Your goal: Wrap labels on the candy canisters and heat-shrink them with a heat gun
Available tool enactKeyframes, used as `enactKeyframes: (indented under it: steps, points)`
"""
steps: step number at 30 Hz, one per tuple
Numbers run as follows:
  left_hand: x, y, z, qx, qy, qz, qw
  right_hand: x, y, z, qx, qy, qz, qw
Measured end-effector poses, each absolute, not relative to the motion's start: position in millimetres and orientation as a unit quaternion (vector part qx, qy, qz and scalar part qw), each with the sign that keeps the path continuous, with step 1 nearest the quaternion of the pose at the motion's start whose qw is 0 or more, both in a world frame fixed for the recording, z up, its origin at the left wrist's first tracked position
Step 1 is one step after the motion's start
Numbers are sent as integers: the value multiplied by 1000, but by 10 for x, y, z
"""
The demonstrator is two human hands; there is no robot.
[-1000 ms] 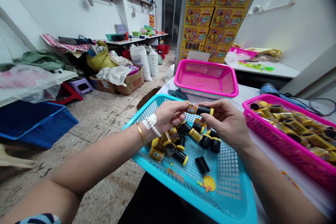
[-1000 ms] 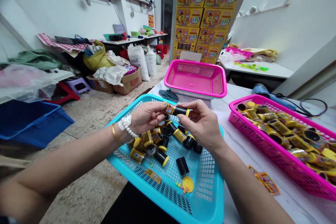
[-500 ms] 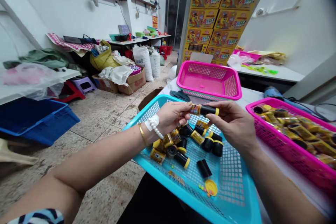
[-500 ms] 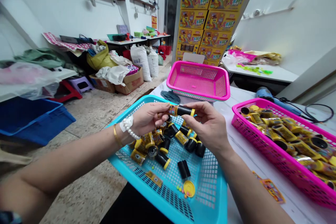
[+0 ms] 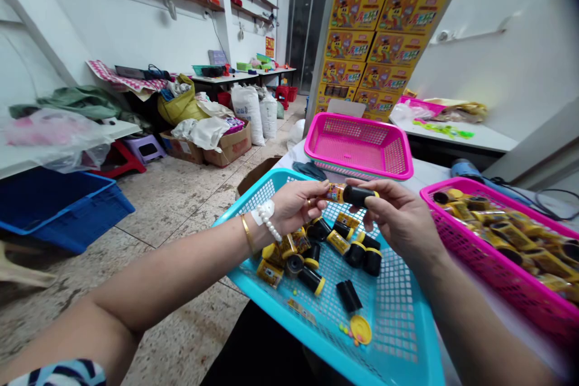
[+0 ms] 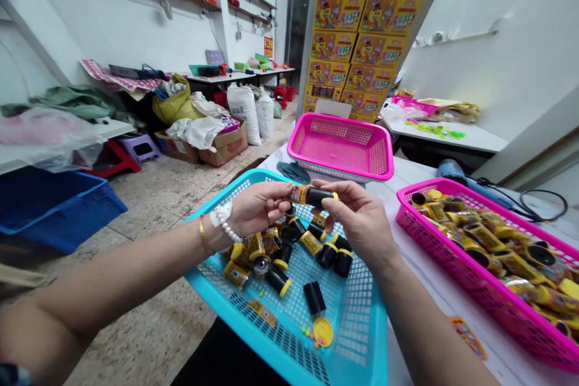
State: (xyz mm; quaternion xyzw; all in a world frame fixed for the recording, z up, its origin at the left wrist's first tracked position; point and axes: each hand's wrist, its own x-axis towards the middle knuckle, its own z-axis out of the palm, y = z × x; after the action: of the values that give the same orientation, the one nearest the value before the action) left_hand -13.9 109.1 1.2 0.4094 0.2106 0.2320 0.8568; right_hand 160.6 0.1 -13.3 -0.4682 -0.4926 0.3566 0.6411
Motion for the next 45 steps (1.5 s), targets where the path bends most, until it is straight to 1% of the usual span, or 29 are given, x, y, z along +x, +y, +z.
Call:
enactKeyframes:
  steps: [4, 7, 9, 12, 14, 16, 18, 20, 22, 25, 28, 30, 34, 45]
  points:
    - [-135, 1080, -9, 408, 195, 234, 861, 1537, -12, -117, -514, -494, 340, 613]
    - [-143, 1079, -22, 440, 194, 234, 845, 1482, -20, -109, -521, -505, 321, 608]
    - [-151, 1072, -19, 467, 191, 235, 831, 1457, -22, -112, -516, -516, 292, 618]
    - [-162, 1060, -7, 485, 180, 243, 820, 1439, -24, -123, -514, -506, 224, 656]
    - [-171, 1062, -8, 496, 187, 271, 804, 1437, -24, -132, -511, -491, 189, 679]
    - [-181, 1075, -20, 509, 213, 313, 773, 1445, -24, -144, -507, -492, 179, 685]
    - [-190, 1097, -38, 527, 224, 318, 755, 1461, -23, -156, -500, -512, 187, 673]
    - [-198, 1121, -58, 553, 199, 267, 764, 1484, -23, -164, -496, -547, 186, 648]
    - [-203, 1139, -75, 572, 164, 216, 774, 1512, -25, -163, -508, -585, 163, 611]
    - [-198, 1133, -86, 596, 157, 198, 762, 1553, -30, -159, -539, -624, 126, 551]
    - [-171, 1088, -81, 627, 179, 199, 732, 1582, -25, -171, -539, -643, 132, 528]
    - [-153, 1064, -73, 636, 188, 196, 722, 1595, -14, -185, -523, -644, 161, 534]
    - [-165, 1099, -69, 622, 176, 209, 734, 1600, -3, -198, -475, -643, 220, 558]
    - [-145, 1118, -82, 606, 213, 291, 709, 1510, -72, -193, -550, -620, 209, 519]
